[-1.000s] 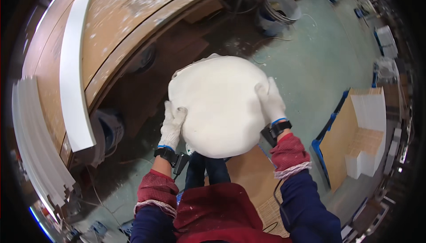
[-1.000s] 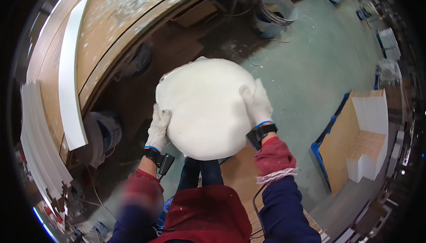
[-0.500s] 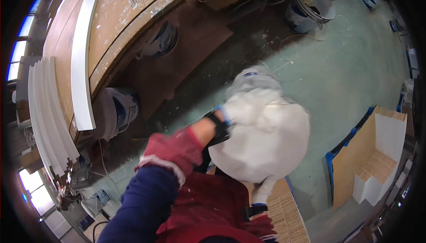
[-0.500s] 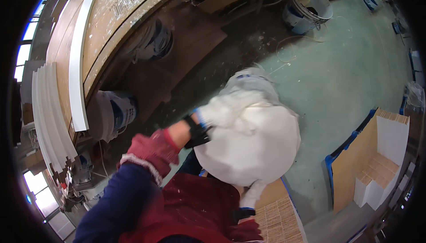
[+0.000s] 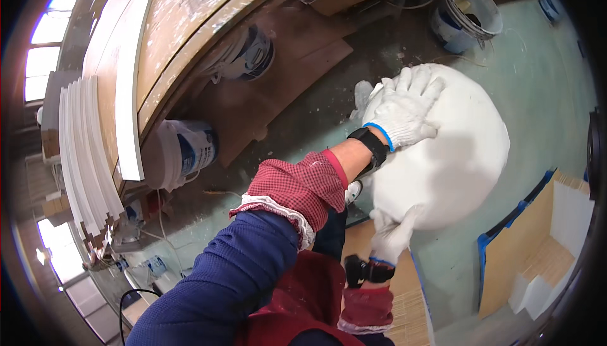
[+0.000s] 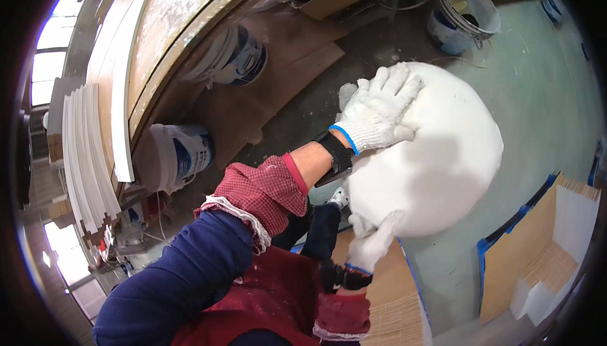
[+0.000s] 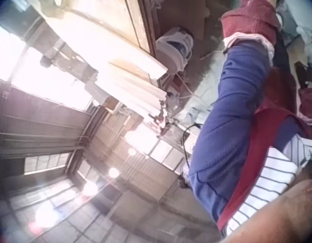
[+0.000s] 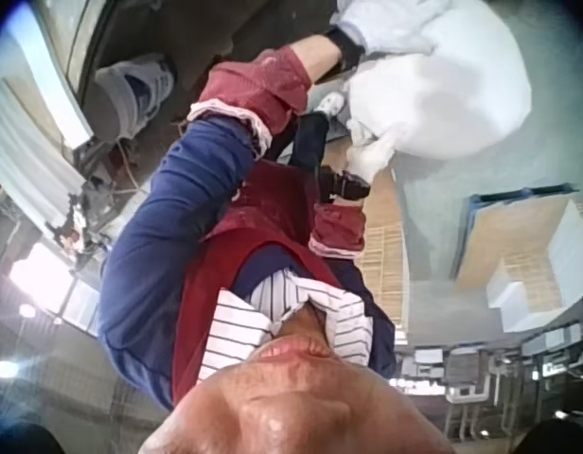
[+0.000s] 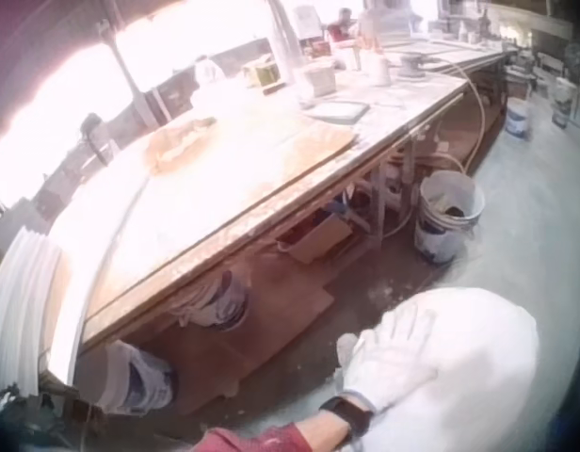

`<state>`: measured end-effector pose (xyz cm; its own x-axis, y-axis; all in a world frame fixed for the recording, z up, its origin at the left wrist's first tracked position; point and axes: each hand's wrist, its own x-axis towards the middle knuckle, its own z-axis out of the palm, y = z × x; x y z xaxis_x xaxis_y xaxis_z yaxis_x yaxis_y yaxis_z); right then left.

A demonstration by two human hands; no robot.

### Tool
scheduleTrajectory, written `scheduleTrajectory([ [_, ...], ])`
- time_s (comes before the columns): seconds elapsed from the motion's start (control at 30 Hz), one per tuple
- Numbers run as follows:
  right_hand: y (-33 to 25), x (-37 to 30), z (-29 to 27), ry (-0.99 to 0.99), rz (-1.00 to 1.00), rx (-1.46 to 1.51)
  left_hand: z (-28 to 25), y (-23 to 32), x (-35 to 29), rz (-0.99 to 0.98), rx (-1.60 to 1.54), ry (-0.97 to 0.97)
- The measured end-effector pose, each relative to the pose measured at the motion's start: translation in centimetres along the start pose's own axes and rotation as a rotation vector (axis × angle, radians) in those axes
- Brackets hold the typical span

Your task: The person sands the edges of white rectangular panels with sandpaper, wipes them with a cloth, and stacks them on a pallet. The person repeats this process for multiple panels, handling them one at a time and placing them in a growing stack.

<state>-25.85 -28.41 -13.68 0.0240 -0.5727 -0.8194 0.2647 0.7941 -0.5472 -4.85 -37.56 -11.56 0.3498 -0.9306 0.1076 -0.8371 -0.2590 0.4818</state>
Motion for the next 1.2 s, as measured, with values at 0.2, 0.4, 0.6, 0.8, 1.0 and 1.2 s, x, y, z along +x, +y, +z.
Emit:
scheduleTrajectory([
  [0.2,-2.8,3.2,-0.8,0.015,-0.161,-0.131,3.1,-1.5,-3.8,-0.067,-0.082,0.137],
  [0.4,-8.0,7.1,-5.1,-0.092,-0.157,-0.297,1.2,1.7,-6.0,-0.310,-0.240,-0.160],
  [0.6,-8.8,7.0,-5.9,-0.210,-0.057,-0.416,0.2,-3.6,-14.7,-0.520,-0.693,-0.393],
  [0.8,-5.6,3.2,-7.9,-0.264,0.046,-1.190,3.4,-6.3,-41.6,-1.590,-0.521,-0.195],
  [1.0,0.8,1.7,3.2,-0.956,0.243,-1.817,10.8,1.9,-61.5,-1.875,-0.692,0.679],
  [1.2,9.9,0.9,11.6,-1.136,0.287,-2.313,11.8,5.6,-56.5,-1.403,-1.688,1.834],
])
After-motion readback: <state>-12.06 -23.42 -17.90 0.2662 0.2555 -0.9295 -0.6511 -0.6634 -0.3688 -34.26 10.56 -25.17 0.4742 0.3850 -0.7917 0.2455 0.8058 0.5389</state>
